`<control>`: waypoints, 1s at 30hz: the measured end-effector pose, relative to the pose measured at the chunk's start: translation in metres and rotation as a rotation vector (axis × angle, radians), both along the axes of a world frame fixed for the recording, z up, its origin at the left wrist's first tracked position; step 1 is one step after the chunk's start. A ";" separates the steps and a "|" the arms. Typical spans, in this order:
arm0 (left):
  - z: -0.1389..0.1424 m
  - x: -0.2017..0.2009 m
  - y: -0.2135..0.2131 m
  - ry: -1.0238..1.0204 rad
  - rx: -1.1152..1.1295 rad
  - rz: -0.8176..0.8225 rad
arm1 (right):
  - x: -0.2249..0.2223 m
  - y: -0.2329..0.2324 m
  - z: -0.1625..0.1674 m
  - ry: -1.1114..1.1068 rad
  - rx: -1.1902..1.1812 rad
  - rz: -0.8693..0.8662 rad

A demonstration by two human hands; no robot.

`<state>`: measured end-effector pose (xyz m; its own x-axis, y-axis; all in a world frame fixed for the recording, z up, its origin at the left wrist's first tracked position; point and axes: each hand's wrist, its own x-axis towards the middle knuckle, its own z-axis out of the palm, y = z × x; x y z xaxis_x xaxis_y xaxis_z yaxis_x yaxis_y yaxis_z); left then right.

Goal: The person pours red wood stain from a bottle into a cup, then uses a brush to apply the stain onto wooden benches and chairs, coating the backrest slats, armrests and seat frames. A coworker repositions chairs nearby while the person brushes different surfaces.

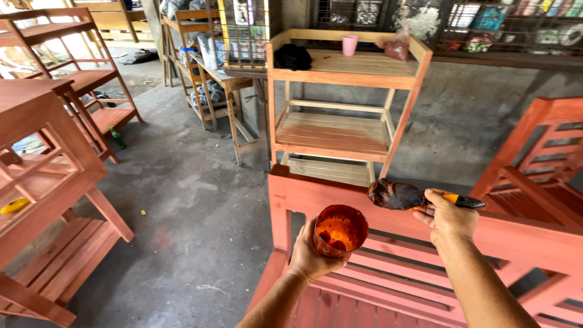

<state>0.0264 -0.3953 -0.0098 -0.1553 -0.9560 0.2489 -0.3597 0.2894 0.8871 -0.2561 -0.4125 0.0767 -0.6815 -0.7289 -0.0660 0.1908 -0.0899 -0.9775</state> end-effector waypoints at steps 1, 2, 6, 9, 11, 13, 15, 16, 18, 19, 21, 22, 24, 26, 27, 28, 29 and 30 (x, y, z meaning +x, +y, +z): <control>0.000 -0.016 0.004 0.036 0.005 -0.009 | -0.016 0.007 0.000 0.004 0.005 -0.011; 0.000 -0.034 0.007 0.074 0.010 -0.017 | -0.031 0.014 0.000 0.010 0.011 -0.023; 0.004 -0.101 0.023 0.155 -0.073 -0.045 | -0.094 0.036 0.003 0.011 0.013 -0.034; 0.011 -0.153 0.037 0.217 -0.014 -0.084 | -0.143 0.052 0.007 0.028 0.020 -0.052; 0.014 -0.185 0.046 0.224 -0.008 -0.067 | -0.175 0.063 0.008 0.042 0.022 -0.060; 0.015 -0.213 0.059 0.242 -0.009 -0.067 | -0.204 0.074 0.006 0.029 -0.001 -0.060; 0.018 -0.240 0.067 0.281 -0.022 -0.088 | -0.234 0.082 0.007 0.029 -0.007 -0.062; 0.019 -0.253 0.072 0.274 -0.011 -0.088 | -0.248 0.086 0.007 0.034 0.002 -0.062; 0.020 -0.275 0.080 0.257 0.010 -0.088 | -0.276 0.095 0.007 0.043 0.015 -0.066; 0.021 -0.286 0.083 0.240 0.009 -0.088 | -0.289 0.099 0.007 0.045 0.017 -0.072; 0.024 -0.308 0.088 0.207 0.005 -0.086 | -0.313 0.106 0.007 0.054 0.015 -0.091; 0.024 -0.319 0.091 0.214 0.028 -0.100 | -0.325 0.111 0.006 0.058 0.013 -0.106; 0.027 -0.337 0.090 0.224 0.069 -0.131 | -0.347 0.115 0.006 0.054 -0.027 -0.122; 0.028 -0.350 0.090 0.212 0.107 -0.154 | -0.364 0.123 0.000 0.032 -0.085 -0.134; 0.027 -0.360 0.092 0.208 0.130 -0.173 | -0.371 0.129 -0.004 0.024 -0.070 -0.147; 0.026 -0.370 0.094 0.186 0.106 -0.180 | -0.379 0.133 -0.005 0.022 -0.061 -0.159; 0.027 -0.379 0.095 0.167 0.078 -0.190 | -0.389 0.136 -0.004 0.023 -0.056 -0.173; 0.027 -0.389 0.097 0.150 0.053 -0.197 | -0.399 0.142 -0.002 0.032 -0.043 -0.196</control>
<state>-0.3627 -0.2983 0.0170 -0.3050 -0.9232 0.2340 -0.1641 0.2930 0.9419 -0.6548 -0.2704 0.0746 -0.8116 -0.5841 -0.0136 0.1342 -0.1637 -0.9773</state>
